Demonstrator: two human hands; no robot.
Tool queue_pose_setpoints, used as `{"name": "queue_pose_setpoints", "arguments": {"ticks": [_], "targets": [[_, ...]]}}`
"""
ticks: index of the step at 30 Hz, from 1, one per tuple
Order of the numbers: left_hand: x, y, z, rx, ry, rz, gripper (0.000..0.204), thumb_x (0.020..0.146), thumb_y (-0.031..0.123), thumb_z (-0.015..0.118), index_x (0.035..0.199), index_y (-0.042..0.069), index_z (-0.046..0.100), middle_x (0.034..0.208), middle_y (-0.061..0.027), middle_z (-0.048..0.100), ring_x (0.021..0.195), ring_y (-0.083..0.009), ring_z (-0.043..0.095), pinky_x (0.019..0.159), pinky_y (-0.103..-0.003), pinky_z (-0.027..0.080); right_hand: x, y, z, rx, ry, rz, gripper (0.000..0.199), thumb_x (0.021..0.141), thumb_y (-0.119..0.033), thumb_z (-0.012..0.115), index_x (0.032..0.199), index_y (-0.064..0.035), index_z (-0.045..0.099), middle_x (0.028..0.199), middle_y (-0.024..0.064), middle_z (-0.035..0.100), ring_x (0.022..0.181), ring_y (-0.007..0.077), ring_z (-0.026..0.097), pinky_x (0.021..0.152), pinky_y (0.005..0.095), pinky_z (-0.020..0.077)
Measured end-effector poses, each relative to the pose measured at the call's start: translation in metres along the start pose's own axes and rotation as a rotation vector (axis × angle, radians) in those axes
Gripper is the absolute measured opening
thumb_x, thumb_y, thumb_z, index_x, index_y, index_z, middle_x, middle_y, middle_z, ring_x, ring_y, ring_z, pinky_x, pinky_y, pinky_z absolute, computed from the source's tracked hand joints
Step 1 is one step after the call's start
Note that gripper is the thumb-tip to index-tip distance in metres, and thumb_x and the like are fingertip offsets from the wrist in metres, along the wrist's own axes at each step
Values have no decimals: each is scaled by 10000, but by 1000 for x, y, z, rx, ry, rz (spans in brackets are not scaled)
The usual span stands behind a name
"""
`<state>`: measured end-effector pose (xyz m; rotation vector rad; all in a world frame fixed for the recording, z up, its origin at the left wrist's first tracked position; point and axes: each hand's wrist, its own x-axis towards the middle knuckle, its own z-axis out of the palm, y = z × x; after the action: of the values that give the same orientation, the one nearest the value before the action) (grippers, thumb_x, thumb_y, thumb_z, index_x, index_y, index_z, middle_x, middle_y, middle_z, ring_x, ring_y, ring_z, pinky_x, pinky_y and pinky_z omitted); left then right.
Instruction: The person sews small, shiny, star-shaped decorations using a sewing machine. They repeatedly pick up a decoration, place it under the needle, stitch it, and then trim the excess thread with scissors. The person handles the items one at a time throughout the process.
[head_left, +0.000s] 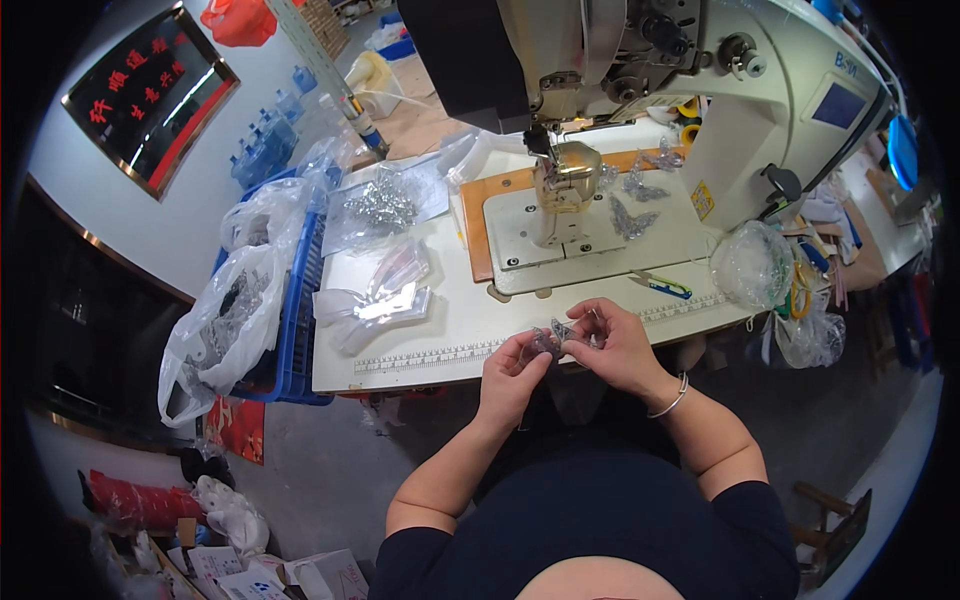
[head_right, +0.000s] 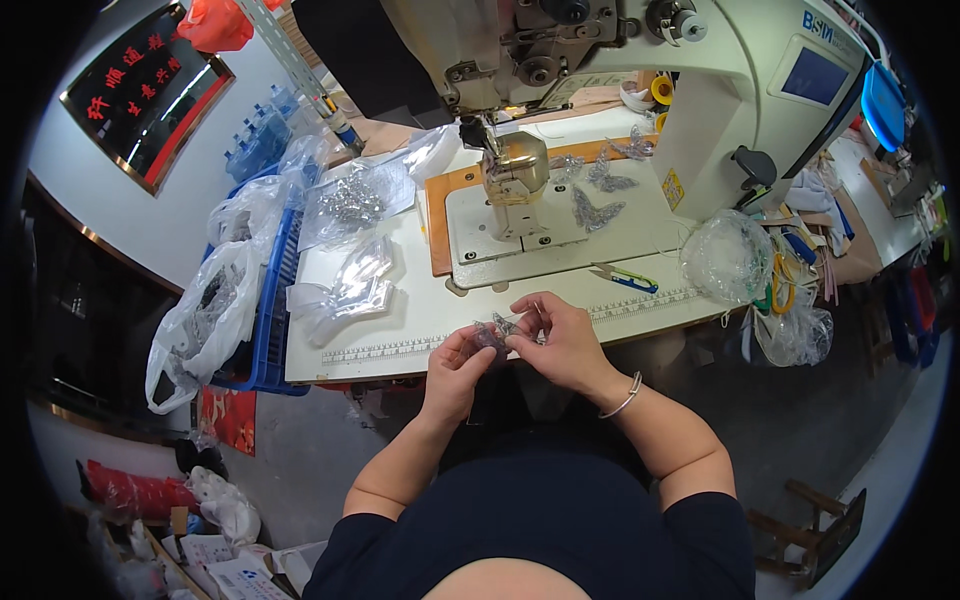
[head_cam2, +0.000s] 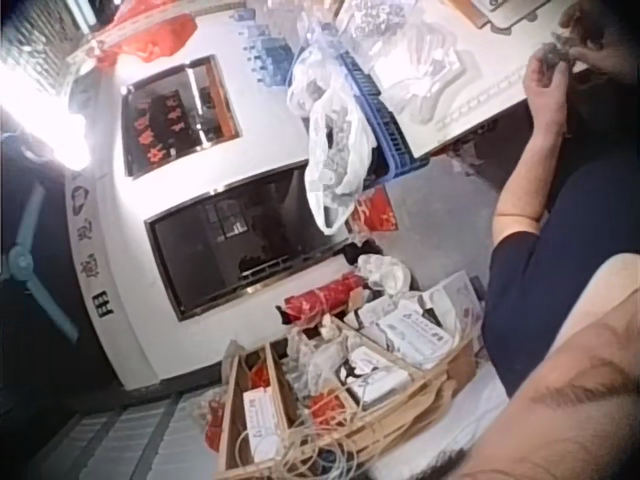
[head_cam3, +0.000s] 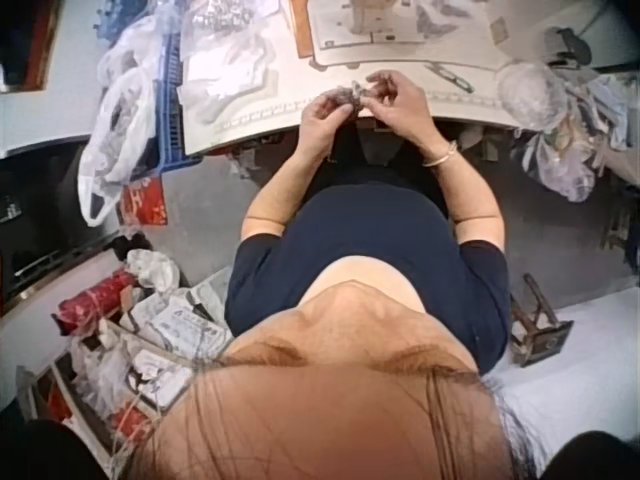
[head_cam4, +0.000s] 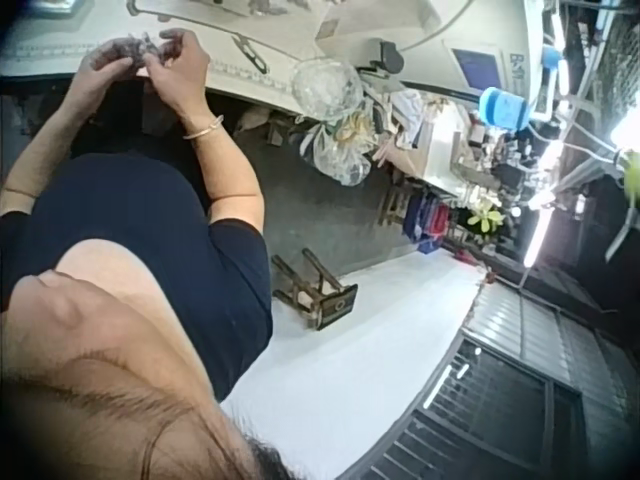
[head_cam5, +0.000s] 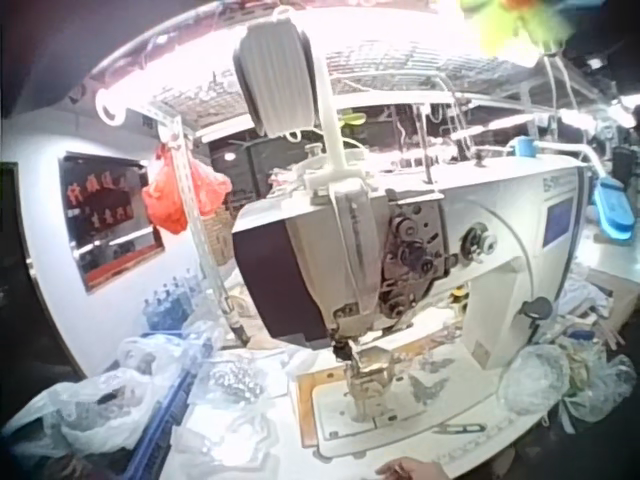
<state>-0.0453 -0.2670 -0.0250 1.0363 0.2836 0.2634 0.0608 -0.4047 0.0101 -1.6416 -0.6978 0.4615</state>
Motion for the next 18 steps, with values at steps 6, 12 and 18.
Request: {"name": "queue_pose_setpoints", "arguments": {"ticks": [6, 12, 18], "targets": [[2, 0, 0, 38, 31, 37, 254, 799, -45, 606, 1043, -25, 534, 978, -71, 588, 883, -145, 590, 806, -286, 505, 3, 3, 0, 194, -83, 108, 320, 731, -46, 696, 1006, -1, 538, 758, 15, 586, 687, 63, 547, 593, 203, 452], [10, 7, -5, 12, 96, 3, 246, 787, -35, 621, 1015, -34, 530, 877, -72, 591, 773, -145, 593, 702, -276, 505, 17, 11, -13, 422, -183, 232, 392, 754, -85, 694, 1093, 26, 534, 876, 55, 628, 749, 77, 585, 633, 196, 464], [16, 12, -4, 71, 123, 41, 229, 789, -24, 627, 1000, -36, 538, 854, -75, 597, 739, -140, 603, 695, -264, 509, 22, 14, -37, 343, -372, 372, 369, 769, -163, 702, 1078, 9, 597, 896, 58, 638, 744, 96, 603, 618, 204, 463]]}}
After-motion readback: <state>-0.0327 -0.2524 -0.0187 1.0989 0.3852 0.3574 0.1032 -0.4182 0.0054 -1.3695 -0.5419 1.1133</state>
